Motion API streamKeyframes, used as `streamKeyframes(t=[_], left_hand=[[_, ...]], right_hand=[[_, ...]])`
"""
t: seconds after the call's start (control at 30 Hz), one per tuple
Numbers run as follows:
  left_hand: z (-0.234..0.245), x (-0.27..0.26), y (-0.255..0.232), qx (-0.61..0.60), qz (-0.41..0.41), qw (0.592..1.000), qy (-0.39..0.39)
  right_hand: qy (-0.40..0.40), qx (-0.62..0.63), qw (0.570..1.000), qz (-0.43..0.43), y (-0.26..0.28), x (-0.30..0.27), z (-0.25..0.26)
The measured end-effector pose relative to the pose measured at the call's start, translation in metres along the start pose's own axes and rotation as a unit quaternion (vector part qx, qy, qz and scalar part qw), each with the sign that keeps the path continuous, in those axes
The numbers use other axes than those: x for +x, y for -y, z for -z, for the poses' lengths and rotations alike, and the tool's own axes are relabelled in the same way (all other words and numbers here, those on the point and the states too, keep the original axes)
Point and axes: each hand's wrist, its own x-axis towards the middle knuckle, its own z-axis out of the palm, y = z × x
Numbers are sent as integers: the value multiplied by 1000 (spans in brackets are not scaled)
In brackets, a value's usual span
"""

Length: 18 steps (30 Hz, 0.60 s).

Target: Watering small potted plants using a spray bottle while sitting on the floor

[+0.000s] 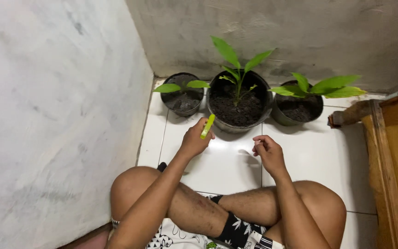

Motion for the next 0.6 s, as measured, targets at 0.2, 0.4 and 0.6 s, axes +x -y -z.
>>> streamKeyframes(t=[0.2, 0.4, 0.6], left_hand=[[-23, 12, -23, -60, 7, 998, 34], [-43, 22, -30, -31, 48, 997, 43], [-31, 25, -36, -58, 64, 996, 35]], right_hand=[[-11, 36, 999, -2, -9, 3, 2], [-9, 31, 999, -13, -15, 4, 2], [-3, 32, 999, -23, -17, 10, 2]])
